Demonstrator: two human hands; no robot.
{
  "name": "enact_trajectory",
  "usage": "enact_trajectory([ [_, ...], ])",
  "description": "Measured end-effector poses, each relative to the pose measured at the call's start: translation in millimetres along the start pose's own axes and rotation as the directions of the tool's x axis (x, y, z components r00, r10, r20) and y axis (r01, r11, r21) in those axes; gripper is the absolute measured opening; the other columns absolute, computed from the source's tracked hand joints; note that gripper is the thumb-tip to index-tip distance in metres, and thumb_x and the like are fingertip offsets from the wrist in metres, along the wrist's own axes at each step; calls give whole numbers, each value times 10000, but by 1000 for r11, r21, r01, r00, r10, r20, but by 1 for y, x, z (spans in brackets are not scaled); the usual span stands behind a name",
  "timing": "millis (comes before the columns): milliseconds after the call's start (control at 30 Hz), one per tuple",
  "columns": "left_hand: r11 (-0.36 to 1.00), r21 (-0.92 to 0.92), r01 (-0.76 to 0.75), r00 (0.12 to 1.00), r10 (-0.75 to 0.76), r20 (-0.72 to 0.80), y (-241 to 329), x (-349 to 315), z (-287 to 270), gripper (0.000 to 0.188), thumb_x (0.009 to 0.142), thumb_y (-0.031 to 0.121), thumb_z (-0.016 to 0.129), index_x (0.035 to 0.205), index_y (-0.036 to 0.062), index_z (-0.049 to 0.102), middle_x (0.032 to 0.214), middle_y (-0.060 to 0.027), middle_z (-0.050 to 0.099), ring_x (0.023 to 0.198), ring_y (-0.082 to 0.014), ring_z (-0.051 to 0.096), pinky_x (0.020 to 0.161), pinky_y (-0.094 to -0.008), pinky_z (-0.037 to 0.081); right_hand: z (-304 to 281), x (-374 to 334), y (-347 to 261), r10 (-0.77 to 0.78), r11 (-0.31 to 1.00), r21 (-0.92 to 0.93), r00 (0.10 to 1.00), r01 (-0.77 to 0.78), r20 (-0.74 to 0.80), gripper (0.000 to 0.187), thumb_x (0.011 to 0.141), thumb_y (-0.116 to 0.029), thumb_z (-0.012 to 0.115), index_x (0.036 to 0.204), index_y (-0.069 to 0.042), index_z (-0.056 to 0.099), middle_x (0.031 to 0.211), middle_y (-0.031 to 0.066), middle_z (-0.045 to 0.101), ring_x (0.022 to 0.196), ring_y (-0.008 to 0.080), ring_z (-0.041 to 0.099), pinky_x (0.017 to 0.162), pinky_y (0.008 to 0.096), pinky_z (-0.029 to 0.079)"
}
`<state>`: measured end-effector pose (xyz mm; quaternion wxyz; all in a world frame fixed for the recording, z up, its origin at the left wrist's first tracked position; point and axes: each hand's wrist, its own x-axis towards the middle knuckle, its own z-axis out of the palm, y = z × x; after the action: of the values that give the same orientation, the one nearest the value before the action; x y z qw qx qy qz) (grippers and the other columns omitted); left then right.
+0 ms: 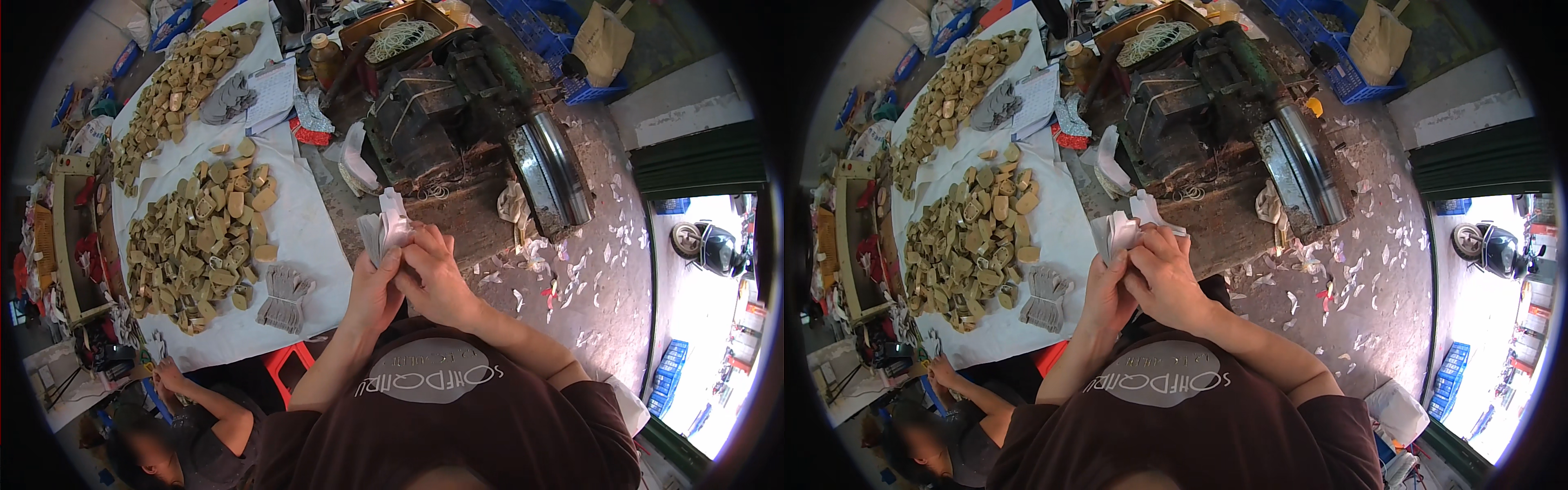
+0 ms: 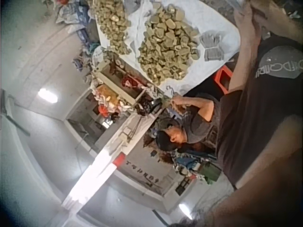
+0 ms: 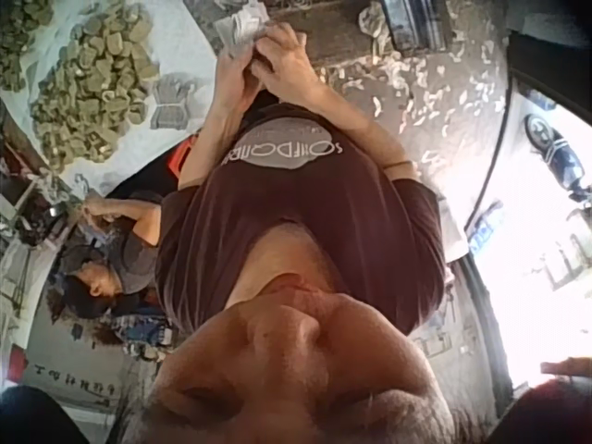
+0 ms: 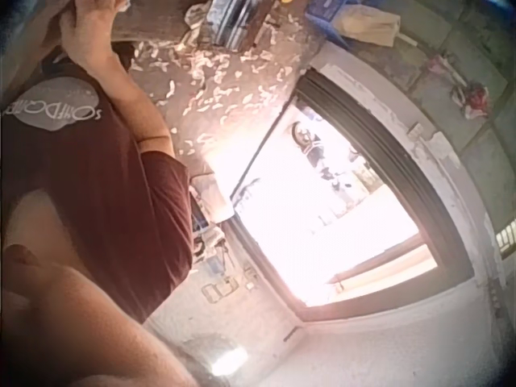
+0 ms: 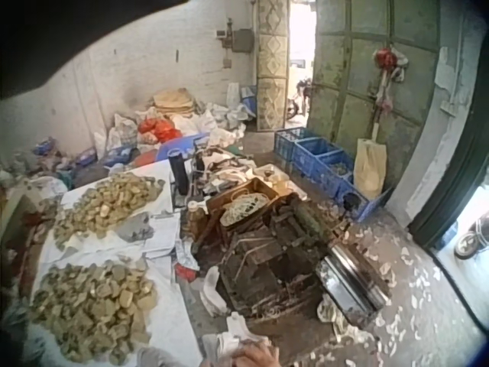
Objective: The person smooths the edges of small, curved shoe parts using a cylindrical metal tool on a workbench. They handle the parts one at a time, rubbing them against the tool, then stack them. Later, they bundle a stack of these parts with a rubber band and place the bundle on a table covered with similar items.
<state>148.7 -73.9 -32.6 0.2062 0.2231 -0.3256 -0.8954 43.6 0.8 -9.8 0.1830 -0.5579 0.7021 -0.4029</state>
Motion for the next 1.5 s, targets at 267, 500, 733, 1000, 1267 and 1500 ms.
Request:
enact_trajectory([
  [267,968,-252,3,999,-15,-46,-5,5,-3,543,940,429,428,1292,17,393,1242,-121,511,1167,-239,485,991,-398,390,1,-8,7,196,801,585,979,-127,-57,53,840,-24,526,858,-25,477,994,141,577,949,246,556,745,301,449],
  [500,935,-355,-14,995,-22,-99,0,8,-15,491,964,428,344,1264,45,417,1168,-113,545,1125,-252,506,996,-432,377,-39,-14,16,467,575,745,884,-337,39,65,890,-56,503,917,-8,469,767,49,593,687,72,535,622,221,446],
  [733,917,-386,-95,985,142,94,12,16,-37,455,965,387,388,1220,20,470,869,-56,538,849,-209,530,888,-395,417,-87,-160,154,457,871,-424,723,-248,518,150,861,-164,563,943,-39,570,910,126,606,844,299,594,734,392,470],
  [1000,998,53,24,996,-19,-89,-6,7,1,403,929,301,441,1127,-34,546,959,-87,587,927,-177,541,859,-317,415,-18,-42,47,278,836,444,947,-321,161,361,906,-217,529,1209,-20,515,1070,166,593,962,213,597,812,358,471],
  [1267,958,287,-10,967,82,-242,-3,-6,-35,308,924,188,442,1067,-42,587,862,-37,563,808,-99,514,724,-258,425,6,-18,37,341,425,683,804,-593,487,437,932,-269,503,1274,-1,465,925,121,619,795,145,586,731,308,477],
  [1500,897,440,-44,946,179,-269,6,-8,-37,308,835,60,539,1132,-17,561,965,-61,582,889,-117,541,787,-260,440,24,-8,19,243,834,356,860,-422,449,410,873,-175,584,1221,14,479,1006,155,616,913,201,596,832,327,466],
])
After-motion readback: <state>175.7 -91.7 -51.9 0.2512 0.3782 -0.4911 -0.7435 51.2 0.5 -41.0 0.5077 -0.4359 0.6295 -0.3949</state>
